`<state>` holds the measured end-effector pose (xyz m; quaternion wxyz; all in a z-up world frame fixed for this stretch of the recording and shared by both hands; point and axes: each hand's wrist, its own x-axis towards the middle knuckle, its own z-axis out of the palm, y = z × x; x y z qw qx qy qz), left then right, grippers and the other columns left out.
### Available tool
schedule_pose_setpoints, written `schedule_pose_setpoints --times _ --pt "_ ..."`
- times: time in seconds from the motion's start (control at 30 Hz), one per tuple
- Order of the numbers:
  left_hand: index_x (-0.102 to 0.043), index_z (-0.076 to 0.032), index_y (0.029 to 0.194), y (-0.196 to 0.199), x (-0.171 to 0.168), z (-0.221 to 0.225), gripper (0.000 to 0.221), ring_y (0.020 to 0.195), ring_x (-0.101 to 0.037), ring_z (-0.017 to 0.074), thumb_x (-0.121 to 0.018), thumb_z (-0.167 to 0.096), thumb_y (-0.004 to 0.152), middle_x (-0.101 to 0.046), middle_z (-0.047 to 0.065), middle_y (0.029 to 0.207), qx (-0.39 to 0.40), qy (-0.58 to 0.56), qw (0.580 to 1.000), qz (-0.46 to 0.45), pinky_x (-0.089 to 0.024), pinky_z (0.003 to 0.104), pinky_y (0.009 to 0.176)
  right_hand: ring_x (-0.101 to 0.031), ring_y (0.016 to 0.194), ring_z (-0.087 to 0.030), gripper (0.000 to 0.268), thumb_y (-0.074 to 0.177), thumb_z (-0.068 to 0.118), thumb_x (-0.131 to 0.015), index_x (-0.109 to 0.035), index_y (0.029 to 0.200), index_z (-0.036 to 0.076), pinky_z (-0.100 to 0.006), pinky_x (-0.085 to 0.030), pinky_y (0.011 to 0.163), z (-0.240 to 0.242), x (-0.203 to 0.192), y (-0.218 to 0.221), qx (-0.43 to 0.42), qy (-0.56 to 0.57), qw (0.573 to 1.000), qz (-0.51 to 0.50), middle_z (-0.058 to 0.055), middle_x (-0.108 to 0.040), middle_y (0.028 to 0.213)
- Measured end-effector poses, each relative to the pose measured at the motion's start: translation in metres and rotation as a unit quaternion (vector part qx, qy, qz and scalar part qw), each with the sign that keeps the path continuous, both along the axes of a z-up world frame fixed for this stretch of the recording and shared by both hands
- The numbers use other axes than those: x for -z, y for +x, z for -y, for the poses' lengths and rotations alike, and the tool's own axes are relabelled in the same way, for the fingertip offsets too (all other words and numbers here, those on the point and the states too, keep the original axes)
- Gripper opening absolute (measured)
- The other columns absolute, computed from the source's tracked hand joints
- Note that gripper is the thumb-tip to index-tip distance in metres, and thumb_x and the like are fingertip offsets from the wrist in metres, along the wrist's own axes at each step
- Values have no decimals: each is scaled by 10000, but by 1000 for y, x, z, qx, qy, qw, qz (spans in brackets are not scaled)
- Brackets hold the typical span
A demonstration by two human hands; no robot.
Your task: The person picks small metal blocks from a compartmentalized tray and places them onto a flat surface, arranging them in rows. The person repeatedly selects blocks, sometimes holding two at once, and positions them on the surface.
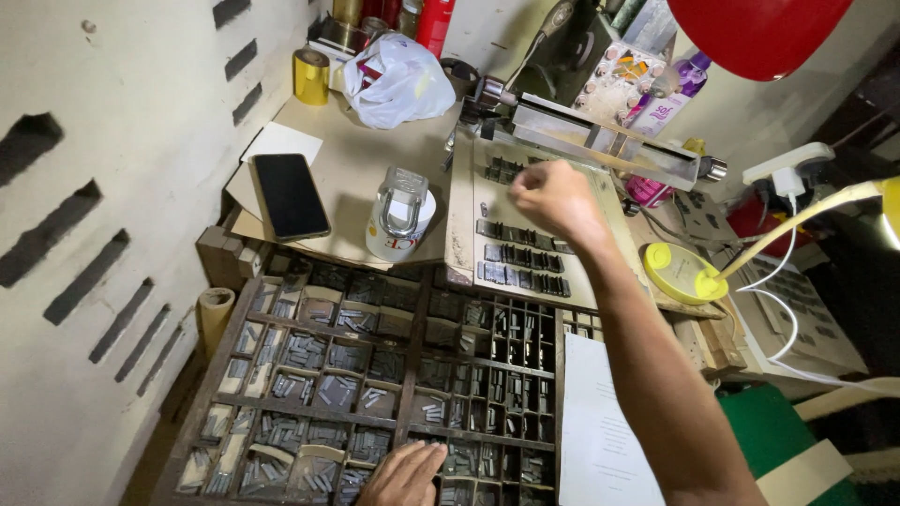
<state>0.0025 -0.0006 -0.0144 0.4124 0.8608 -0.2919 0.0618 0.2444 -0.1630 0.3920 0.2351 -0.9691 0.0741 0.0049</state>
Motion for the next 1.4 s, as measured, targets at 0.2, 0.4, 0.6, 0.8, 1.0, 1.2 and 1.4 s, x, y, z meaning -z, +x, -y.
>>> schedule_pose_setpoints --times 0.2,0.4,0.6,0.8,1.0,1.2,1.4 --pt "-536 -264 1492 -1 12 5 574 1333 -521 259 -663 -149 944 -631 -34 1400 -24 13 999 25 -490 496 1115 -550 598 -75 189 930 135 -597 -770 1005 126 -258 -579 656 44 -10 -14 68 -63 996 -17 -110 -770 1202" --pt "-523 -269 1499 0 17 7 604 1333 -530 250 -680 -142 930 -641 -45 1395 -43 31 997 51 -485 484 1120 -534 643 -116 237 958 362 -695 -713 983 127 -301 -508 687 55 4 3 97 -89 989 -71 -18 -702 821" --pt "-498 -273 1511 0 13 5 594 1363 -485 259 -667 -160 953 -602 -38 1428 -21 40 999 14 -466 510 1127 -382 520 -78 195 896 274 -809 -738 1012 135 -209 -346 495 25 11 8 99 -70 990 -76 4 -633 750" --pt "-556 -262 1479 0 9 2 581 1312 -548 256 -666 -118 927 -656 -35 1372 -43 14 998 53 -516 479 1084 -636 744 -126 187 842 186 -773 -737 1014 120 -288 -553 685 -8 12 14 51 -8 997 -60 -46 -744 980" --pt "-524 -243 1498 1 8 1 561 1349 -500 283 -646 -126 963 -616 -7 1414 -12 15 1000 19 -469 518 1130 -656 769 -139 202 854 216 -758 -726 1035 132 -288 -546 670 -6 14 15 62 0 996 -63 -60 -754 990" --pt "-541 -245 1491 -2 -4 0 563 1335 -521 274 -616 -105 951 -642 -17 1396 -24 -7 1000 -8 -486 504 1107 -651 820 -140 189 861 141 -718 -700 1047 117 -302 -565 742 -10 12 11 57 16 997 -57 -59 -736 1042" --pt "-501 -277 1511 -4 -22 -8 560 1351 -513 280 -569 -133 974 -629 -31 1415 -8 -8 999 -32 -498 513 1108 -651 815 -143 149 848 178 -727 -697 985 129 -291 -562 708 -12 10 8 63 9 996 -56 -41 -728 997"
